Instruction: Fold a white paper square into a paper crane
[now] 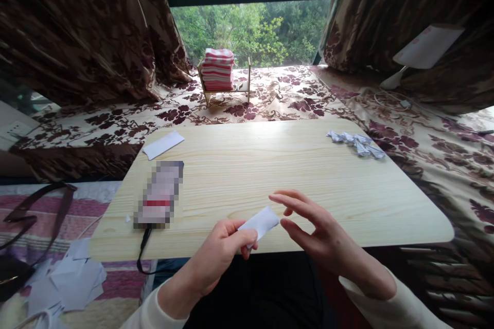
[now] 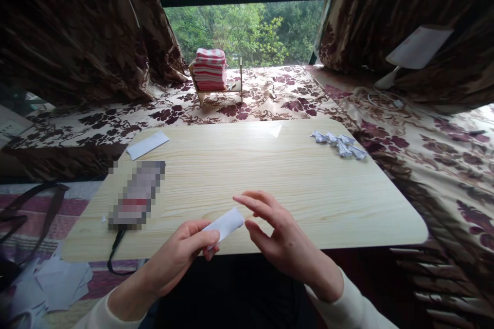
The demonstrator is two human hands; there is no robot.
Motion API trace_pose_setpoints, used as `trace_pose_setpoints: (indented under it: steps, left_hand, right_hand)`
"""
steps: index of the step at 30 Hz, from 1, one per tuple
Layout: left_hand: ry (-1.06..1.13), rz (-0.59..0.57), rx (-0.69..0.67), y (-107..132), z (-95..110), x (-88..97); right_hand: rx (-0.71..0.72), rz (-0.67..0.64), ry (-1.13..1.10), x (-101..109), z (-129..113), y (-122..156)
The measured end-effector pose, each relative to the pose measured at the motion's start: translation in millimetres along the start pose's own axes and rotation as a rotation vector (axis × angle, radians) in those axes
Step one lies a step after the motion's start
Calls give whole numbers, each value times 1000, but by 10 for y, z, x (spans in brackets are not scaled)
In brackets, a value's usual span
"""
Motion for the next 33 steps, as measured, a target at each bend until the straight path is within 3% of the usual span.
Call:
trace_pose_setpoints:
  steps: [3,16,24,33]
  left_hand:
    - [1,-21,-4,18,14,-14]
    - [37,-52,-51,37,-34,-21]
    - [-105,-35,-99,10,-14,12]
    - [44,130,-53,-56,-19,-58]
  right_hand:
    - [4,-80,-9,16,-2,-12]
    - [-4,-158,-114,-73,-60,-61]
    - [-80,-47,-130,-99,-6,-87]
    - [-120,-11,-145,-183,17,-102]
Point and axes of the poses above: each hand's wrist, its own y-axis away from the middle knuckle, its own x-axis out of the back of the hand, z = x × y, the point moved 3 cm from there along -y, towards the middle knuckle, and after that the axes turned 7 degrees about -z, right-handed, at the moved point
